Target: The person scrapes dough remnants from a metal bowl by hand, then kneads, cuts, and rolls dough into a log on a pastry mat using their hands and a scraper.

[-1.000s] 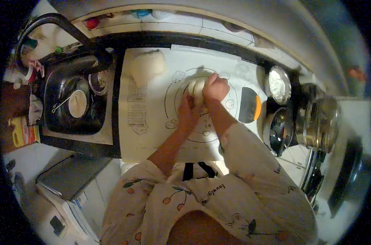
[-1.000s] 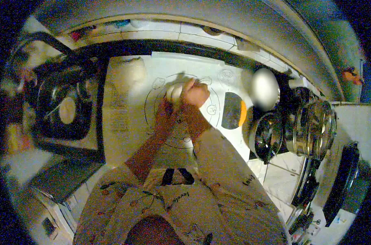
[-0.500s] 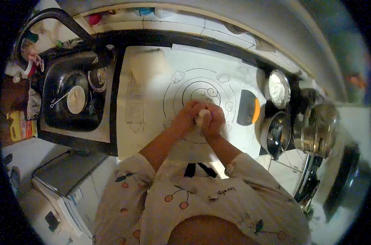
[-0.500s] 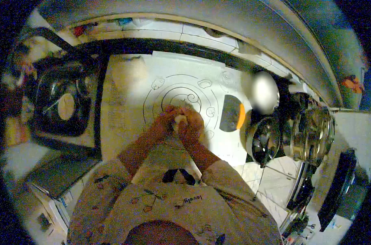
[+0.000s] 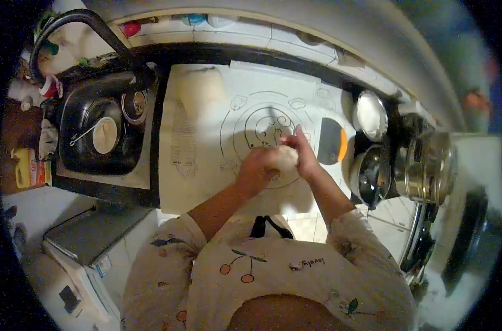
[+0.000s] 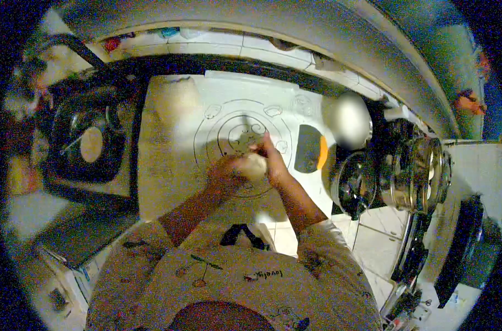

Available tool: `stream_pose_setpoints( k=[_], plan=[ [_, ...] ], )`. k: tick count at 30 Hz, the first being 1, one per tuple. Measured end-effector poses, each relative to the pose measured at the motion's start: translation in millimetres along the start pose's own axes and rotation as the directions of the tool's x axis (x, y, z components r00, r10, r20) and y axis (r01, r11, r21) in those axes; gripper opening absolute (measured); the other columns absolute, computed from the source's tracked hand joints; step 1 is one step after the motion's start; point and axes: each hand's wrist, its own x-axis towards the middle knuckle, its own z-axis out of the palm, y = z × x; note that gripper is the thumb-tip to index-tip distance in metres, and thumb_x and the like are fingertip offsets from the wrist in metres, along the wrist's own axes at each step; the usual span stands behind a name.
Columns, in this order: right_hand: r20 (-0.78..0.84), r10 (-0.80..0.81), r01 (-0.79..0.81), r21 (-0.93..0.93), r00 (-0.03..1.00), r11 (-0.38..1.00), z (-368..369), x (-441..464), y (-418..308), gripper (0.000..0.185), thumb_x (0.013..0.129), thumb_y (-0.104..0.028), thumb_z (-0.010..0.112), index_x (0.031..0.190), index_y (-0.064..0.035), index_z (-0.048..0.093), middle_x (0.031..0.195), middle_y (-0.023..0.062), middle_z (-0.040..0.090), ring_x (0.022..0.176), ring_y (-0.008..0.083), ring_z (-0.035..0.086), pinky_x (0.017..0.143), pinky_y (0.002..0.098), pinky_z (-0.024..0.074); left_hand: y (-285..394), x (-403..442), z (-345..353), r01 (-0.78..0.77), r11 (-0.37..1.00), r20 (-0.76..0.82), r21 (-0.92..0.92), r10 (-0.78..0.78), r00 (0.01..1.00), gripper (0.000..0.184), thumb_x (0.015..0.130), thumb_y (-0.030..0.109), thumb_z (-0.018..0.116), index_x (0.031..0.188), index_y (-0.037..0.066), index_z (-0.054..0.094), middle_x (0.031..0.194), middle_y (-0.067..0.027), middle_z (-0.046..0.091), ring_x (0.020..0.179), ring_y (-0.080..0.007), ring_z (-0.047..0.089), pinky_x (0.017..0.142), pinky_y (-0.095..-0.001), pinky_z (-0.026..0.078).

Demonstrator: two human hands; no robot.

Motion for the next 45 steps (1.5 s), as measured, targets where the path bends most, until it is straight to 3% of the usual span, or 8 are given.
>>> stream_pose_setpoints(
  k=[3, 8, 17, 24, 27, 32, 42, 45],
  plan=[
    [0.046, -0.574, 0.427, -0.717, 0.817, 0.55, 3.7, 14.3, 63.0, 0.051, 0.09, -0.046, 0.043, 0.115, -0.0033, 0.056, 0.119, 0.0211, 0.054, 0.11, 0.037, 0.05, 0.098, 0.0443, 0.0364, -15.0, -34.1, -3.9, -0.018, 0.934, 0.116, 0.356, -0.026, 0.993, 0.051, 0.056, -0.003, 0.069, 0.105, 0.007, 0.056, 0.109, -0.0136, 0.058, 0.097, -0.0325, 0.055, 0.084, -0.039, 0.047],
    [0.292, -0.866, 0.568, -0.823, 0.406, -0.011, 20.5, 15.1, 88.1, 0.027, 0.088, -0.025, 0.044, 0.092, -0.0026, 0.059, 0.087, 0.018, 0.06, 0.083, 0.0372, 0.056, 0.074, 0.044, 0.0445, -30.3, -36.8, -22.3, -0.213, 0.949, 0.037, 0.234, 0.21, 0.977, 0.051, 0.063, -0.005, 0.063, 0.112, 0.005, 0.051, 0.108, -0.0157, 0.056, 0.099, -0.0358, 0.055, 0.089, -0.042, 0.045],
    [-0.206, -0.726, 0.28, -0.827, 0.656, 0.487, 20.1, 83.0, 58.2, 0.046, 0.09, -0.04, 0.04, 0.083, -0.0015, 0.065, 0.075, 0.0172, 0.063, 0.064, 0.0317, 0.06, 0.059, 0.0421, 0.0465, -34.1, -18.0, 25.8, 0.503, 0.801, -0.459, -0.324, -0.598, 0.657, 0.056, 0.059, 0.015, 0.078, 0.108, 0.003, 0.052, 0.104, -0.0143, 0.057, 0.098, -0.0322, 0.054, 0.089, -0.0392, 0.044],
    [-0.036, -0.001, 0.005, 0.111, 0.999, 0.994, -7.9, -1.2, 34.4, 0.058, 0.089, -0.056, 0.038, 0.089, -0.003, 0.061, 0.08, 0.0142, 0.062, 0.077, 0.0277, 0.058, 0.071, 0.0424, 0.0445, -12.7, -32.5, -19.5, 0.171, 0.978, -0.055, 0.12, -0.165, 0.985, 0.051, 0.055, 0.009, 0.08, 0.099, 0.006, 0.055, 0.102, -0.0116, 0.058, 0.098, -0.0313, 0.054, 0.085, -0.0392, 0.045],
    [0.112, -0.742, 0.384, -0.9, 0.66, 0.206, 21.9, -1.9, 88.8, 0.037, 0.091, -0.036, 0.044, 0.096, -0.0052, 0.063, 0.094, 0.0136, 0.062, 0.093, 0.0296, 0.055, 0.084, 0.0406, 0.0412, -19.7, -37.6, -17.2, 0.021, 0.981, 0.049, 0.191, -0.031, 0.998, 0.044, 0.06, 0.002, 0.073, 0.1, 0.009, 0.056, 0.102, -0.0127, 0.058, 0.098, -0.0333, 0.053, 0.085, -0.0399, 0.045],
    [0.08, -0.975, 0.491, -0.871, 0.208, 0.034, 59.3, 9.0, 92.0, 0.03, 0.088, -0.028, 0.044, 0.086, -0.0059, 0.064, 0.093, 0.0163, 0.061, 0.084, 0.0333, 0.057, 0.075, 0.0415, 0.043, -39.6, -26.3, -23.2, 0.143, 0.962, -0.016, 0.231, -0.143, 0.99, 0.042, 0.063, 0.0, 0.068, 0.102, 0.008, 0.056, 0.104, -0.0141, 0.058, 0.098, -0.0355, 0.052, 0.086, -0.0398, 0.044],
    [-0.38, -0.358, 0.171, -0.444, 0.853, 0.879, 24.6, 92.5, 44.7, 0.051, 0.093, -0.041, 0.038, 0.093, 0.0018, 0.066, 0.089, 0.016, 0.066, 0.08, 0.0294, 0.063, 0.074, 0.0385, 0.0482, -48.9, -18.1, 18.6, 0.429, 0.868, -0.355, -0.25, -0.494, 0.793, 0.058, 0.066, 0.013, 0.076, 0.116, 0.0, 0.048, 0.106, -0.0098, 0.058, 0.087, -0.0165, 0.058, 0.074, -0.0302, 0.05],
    [0.125, -0.062, 0.042, 0.157, 0.99, 0.987, 13.4, 44.8, 25.6, 0.062, 0.094, -0.051, 0.033, 0.114, 0.0029, 0.055, 0.111, 0.0144, 0.06, 0.098, 0.0235, 0.059, 0.089, 0.0343, 0.0451, -44.9, -27.1, 20.8, 0.268, 0.868, -0.284, -0.419, -0.405, 0.869, 0.067, 0.064, 0.013, 0.078, 0.121, 0.001, 0.044, 0.106, -0.009, 0.058, 0.09, -0.0158, 0.058, 0.074, -0.03, 0.05]
  ],
)
